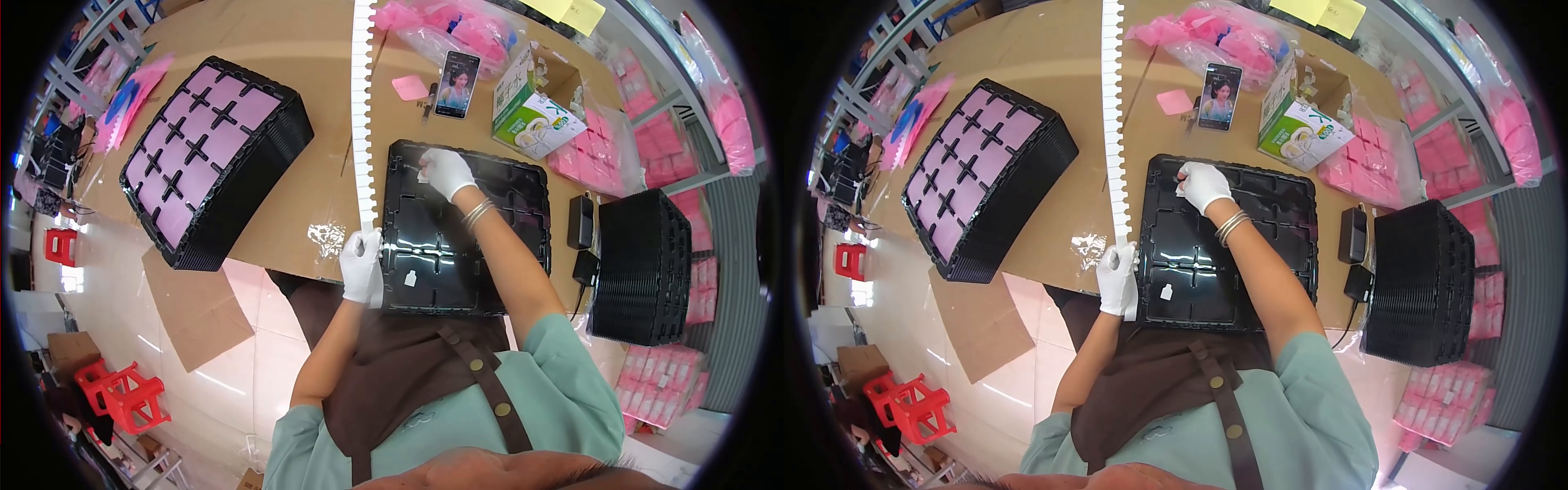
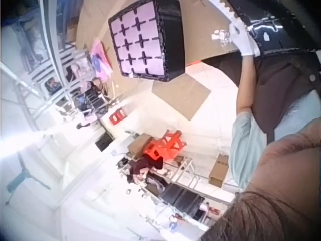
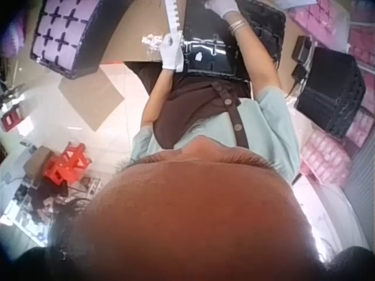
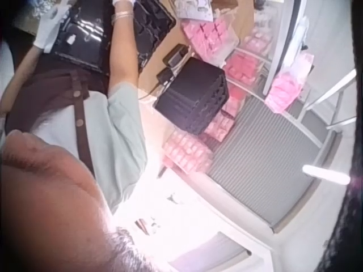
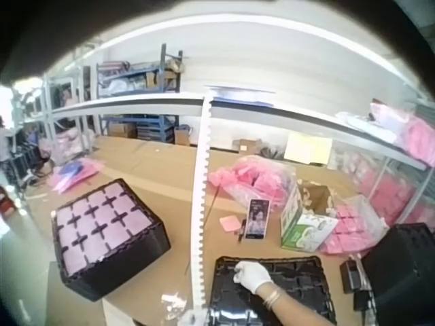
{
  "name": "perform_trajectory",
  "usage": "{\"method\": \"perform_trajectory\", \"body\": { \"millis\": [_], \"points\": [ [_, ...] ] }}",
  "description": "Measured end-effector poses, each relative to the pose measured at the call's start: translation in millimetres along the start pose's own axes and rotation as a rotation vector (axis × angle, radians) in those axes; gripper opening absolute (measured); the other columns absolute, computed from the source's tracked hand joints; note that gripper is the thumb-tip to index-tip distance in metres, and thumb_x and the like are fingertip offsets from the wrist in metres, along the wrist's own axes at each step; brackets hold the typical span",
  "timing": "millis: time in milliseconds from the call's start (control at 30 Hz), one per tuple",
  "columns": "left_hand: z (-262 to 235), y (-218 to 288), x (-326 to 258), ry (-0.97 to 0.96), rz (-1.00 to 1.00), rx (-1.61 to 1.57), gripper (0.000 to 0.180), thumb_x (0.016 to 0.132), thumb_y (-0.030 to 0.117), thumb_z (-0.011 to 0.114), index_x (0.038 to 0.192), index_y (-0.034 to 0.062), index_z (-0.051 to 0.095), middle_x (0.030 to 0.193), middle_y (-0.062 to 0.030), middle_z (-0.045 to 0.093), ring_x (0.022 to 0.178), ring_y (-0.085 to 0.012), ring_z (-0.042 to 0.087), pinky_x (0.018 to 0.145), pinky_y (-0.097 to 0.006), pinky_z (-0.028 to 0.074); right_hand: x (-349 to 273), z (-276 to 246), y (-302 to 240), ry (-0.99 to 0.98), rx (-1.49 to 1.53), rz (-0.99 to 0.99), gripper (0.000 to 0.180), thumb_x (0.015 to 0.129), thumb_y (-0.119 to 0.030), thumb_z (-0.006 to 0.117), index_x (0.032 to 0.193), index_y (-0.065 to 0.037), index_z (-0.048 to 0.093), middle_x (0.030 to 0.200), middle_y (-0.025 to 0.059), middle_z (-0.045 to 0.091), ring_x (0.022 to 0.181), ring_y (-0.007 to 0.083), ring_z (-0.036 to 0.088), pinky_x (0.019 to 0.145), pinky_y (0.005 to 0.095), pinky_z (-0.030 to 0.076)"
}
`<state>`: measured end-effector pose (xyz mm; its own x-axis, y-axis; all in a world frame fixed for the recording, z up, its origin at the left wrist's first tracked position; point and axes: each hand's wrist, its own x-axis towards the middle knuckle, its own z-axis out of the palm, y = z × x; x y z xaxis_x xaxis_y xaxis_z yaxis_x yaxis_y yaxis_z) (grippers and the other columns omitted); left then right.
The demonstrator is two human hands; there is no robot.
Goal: The person assembles plastic component trays by hand, inserting foam dividers into the trays and applying adhesive strips to them.
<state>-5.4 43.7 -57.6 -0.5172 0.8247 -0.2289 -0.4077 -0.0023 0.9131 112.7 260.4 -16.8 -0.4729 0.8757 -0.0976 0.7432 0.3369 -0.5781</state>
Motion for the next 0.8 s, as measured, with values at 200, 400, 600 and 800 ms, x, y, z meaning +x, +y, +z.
{"method": "perform_trajectory", "body": {
  "millis": [200, 400, 600, 800],
  "points": [
    [1, 3, 0, -0.001, -0.021, 0.023, 0.01, 0.091, 0.011, 0.059, 0.084, 0.0029, 0.058, 0.072, 0.0037, 0.053, 0.064, -0.0024, 0.047, 0.057, -0.018, 0.038, -8, -7, -10, -0.085, -0.16, -0.025, 0.02, 0.077, -0.02, 0.063, 0.09, -0.005, 0.067, 0.088, 0.0157, 0.067, 0.086, 0.0318, 0.064, 0.077, 0.0372, 0.049],
    [0, 2, 0, -0.015, 0.0, 0.053, 0.013, 0.091, 0.012, 0.059, 0.082, 0.0034, 0.057, 0.072, 0.004, 0.053, 0.063, -0.0024, 0.047, 0.058, -0.019, 0.038, -9, 1, 7, 0.023, 0.011, 0.032, 0.024, 0.079, -0.019, 0.065, 0.094, 0.0, 0.066, 0.087, 0.0158, 0.068, 0.081, 0.0271, 0.066, 0.074, 0.0336, 0.05],
    [3, 7, -3, 0.003, -0.016, 0.005, 0.011, 0.091, 0.012, 0.06, 0.084, 0.003, 0.059, 0.072, 0.0042, 0.053, 0.063, -0.0016, 0.046, 0.058, -0.018, 0.038, -3, 5, 33, -0.138, 0.19, -0.035, 0.018, 0.08, -0.009, 0.059, 0.093, 0.001, 0.066, 0.084, 0.0159, 0.068, 0.079, 0.0243, 0.067, 0.074, 0.0313, 0.051],
    [2, 4, -2, 0.005, -0.01, 0.018, 0.011, 0.091, 0.012, 0.06, 0.085, 0.0029, 0.059, 0.072, 0.0042, 0.053, 0.062, -0.0014, 0.046, 0.057, -0.018, 0.038, -10, 0, 13, 0.087, 0.105, 0.011, 0.02, 0.078, -0.008, 0.062, 0.097, -0.001, 0.066, 0.089, 0.0178, 0.068, 0.084, 0.0264, 0.067, 0.076, 0.0325, 0.05]
  ]
}}
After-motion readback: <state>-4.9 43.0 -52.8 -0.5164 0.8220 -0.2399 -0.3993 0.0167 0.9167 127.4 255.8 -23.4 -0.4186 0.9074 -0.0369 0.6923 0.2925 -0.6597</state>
